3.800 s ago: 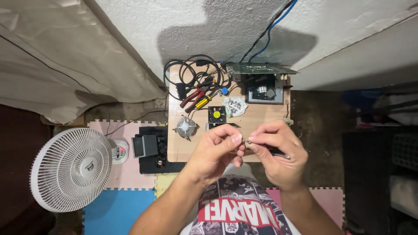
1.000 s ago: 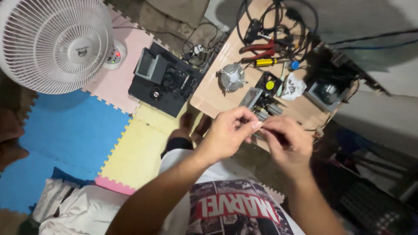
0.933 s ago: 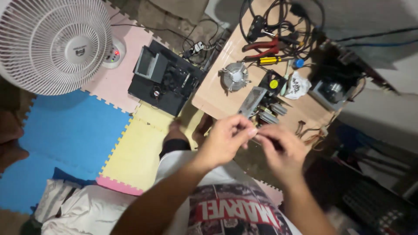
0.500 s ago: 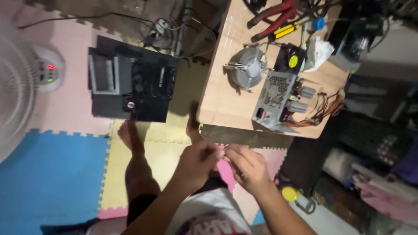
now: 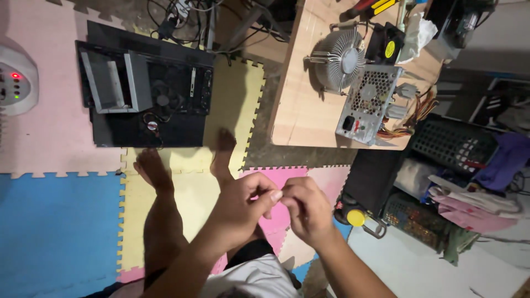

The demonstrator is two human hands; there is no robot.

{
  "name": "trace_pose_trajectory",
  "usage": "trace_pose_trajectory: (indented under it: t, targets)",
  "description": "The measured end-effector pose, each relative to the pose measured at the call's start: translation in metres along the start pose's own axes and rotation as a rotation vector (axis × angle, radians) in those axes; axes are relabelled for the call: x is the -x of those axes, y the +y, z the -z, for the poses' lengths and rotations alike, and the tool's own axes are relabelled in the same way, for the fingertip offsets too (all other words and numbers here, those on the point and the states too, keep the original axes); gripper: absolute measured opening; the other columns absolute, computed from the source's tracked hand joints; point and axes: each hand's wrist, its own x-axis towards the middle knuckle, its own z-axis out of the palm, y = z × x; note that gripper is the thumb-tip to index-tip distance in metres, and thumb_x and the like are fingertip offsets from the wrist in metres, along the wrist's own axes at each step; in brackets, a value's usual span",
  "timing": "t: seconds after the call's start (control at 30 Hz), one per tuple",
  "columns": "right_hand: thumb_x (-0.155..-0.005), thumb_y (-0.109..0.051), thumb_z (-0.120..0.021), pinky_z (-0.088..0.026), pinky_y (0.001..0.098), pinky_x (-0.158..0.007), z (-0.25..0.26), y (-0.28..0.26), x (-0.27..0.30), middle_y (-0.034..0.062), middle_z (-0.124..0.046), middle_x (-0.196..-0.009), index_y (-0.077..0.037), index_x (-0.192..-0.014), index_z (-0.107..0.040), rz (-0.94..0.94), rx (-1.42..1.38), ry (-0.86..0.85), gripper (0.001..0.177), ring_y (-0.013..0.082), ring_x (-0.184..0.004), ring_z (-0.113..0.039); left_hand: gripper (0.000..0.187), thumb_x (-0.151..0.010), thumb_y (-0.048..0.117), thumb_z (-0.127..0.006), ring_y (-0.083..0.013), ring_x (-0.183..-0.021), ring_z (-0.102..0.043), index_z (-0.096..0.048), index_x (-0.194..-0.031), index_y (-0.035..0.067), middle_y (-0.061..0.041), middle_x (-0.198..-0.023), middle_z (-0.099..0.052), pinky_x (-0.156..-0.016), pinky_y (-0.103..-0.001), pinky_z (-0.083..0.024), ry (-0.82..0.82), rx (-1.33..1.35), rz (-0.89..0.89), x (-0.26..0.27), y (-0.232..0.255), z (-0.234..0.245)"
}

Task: The recorder is repairing or assembling various components of a computer power supply unit, including handling wires and small screws.

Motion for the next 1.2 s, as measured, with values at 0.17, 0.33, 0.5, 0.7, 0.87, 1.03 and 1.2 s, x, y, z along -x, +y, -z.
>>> trace_pose_trajectory:
  t: [0.17, 0.33, 0.5, 0.7, 0.87, 1.03, 1.2]
  targets:
    - [-0.101, -0.003, -0.065, -0.053, 0.0331, -0.07, 0.002, 0.008, 0.011, 0.0138, -0.063, -0.095, -0.001, -0.108, -0.055, -0.067, 0.017, 0.065, 0.012, 0.0263, -0.081, -0.065, 0.011, -0.096, 0.009, -0.068, -0.0077, -0.065, -0.061, -0.064, -0.092, 0.0, -0.002, -0.076, -0.065, -0.058, -0.023, -0.049, 0.005, 0.087, -0.032, -0.008, -0.016, -0.017]
    - [-0.101, -0.004, -0.062, -0.054, 0.0322, -0.072, 0.015, 0.003, 0.002, 0.0152, -0.063, -0.097, -0.001, -0.11, -0.055, -0.095, 0.008, 0.043, 0.012, 0.0255, -0.082, -0.064, 0.013, -0.097, 0.012, -0.067, -0.0074, -0.065, -0.06, -0.063, -0.093, 0.0, -0.001, -0.077, -0.064, -0.058, -0.023, -0.048, 0.035, 0.083, -0.049, -0.009, -0.011, -0.023]
    - [-0.094, 0.003, -0.067, -0.055, 0.0346, -0.074, 0.029, 0.001, -0.003, 0.0167, -0.065, -0.1, 0.001, -0.113, -0.055, -0.086, -0.022, -0.074, 0.022, 0.0283, -0.085, -0.066, 0.012, -0.098, 0.014, -0.065, -0.0067, -0.067, -0.06, -0.063, -0.094, 0.002, -0.001, -0.076, -0.063, -0.061, -0.024, -0.05, -0.005, 0.024, -0.043, -0.008, -0.007, -0.021]
    - [-0.092, 0.003, -0.07, -0.054, 0.0364, -0.068, 0.042, 0.008, -0.002, 0.0157, -0.066, -0.1, -0.001, -0.109, -0.058, -0.059, 0.07, -0.117, 0.022, 0.0298, -0.081, -0.067, 0.013, -0.098, 0.013, -0.068, -0.0073, -0.066, -0.051, -0.064, -0.093, 0.002, -0.002, -0.072, -0.059, -0.061, -0.025, -0.045, 0.073, -0.159, -0.048, -0.002, 0.017, -0.037]
    - [-0.094, 0.003, -0.067, -0.052, 0.0367, -0.063, 0.052, 0.019, 0.011, 0.0152, -0.065, -0.098, 0.0, -0.108, -0.058, -0.002, 0.105, -0.111, 0.016, 0.0293, -0.076, -0.066, 0.011, -0.093, 0.01, -0.07, -0.0075, -0.073, -0.056, -0.063, -0.093, 0.002, -0.001, -0.081, -0.062, -0.067, -0.024, -0.048, 0.098, -0.166, -0.164, -0.001, 0.018, -0.054]
    - [-0.098, 0.004, -0.056, -0.052, 0.0334, -0.066, 0.067, 0.019, 0.021, 0.0143, -0.064, -0.098, 0.001, -0.109, -0.059, -0.091, -0.117, -0.068, 0.012, 0.024, -0.075, -0.063, 0.009, -0.095, 0.01, -0.068, -0.0081, -0.076, -0.056, -0.064, -0.095, 0.002, -0.002, -0.084, -0.062, -0.07, -0.025, -0.049, 0.05, -0.11, -0.209, 0.002, 0.02, -0.07]
    - [-0.101, 0.0, -0.057, -0.052, 0.033, -0.075, 0.08, 0.008, 0.02, 0.017, -0.062, -0.104, 0.001, -0.113, -0.053, -0.064, -0.192, -0.064, 0.013, 0.0267, -0.086, -0.063, 0.009, -0.098, 0.008, -0.067, -0.0099, -0.077, -0.053, -0.062, -0.095, 0.001, -0.003, -0.085, -0.058, -0.071, -0.026, -0.047, 0.008, -0.14, -0.282, 0.012, 0.032, -0.082]
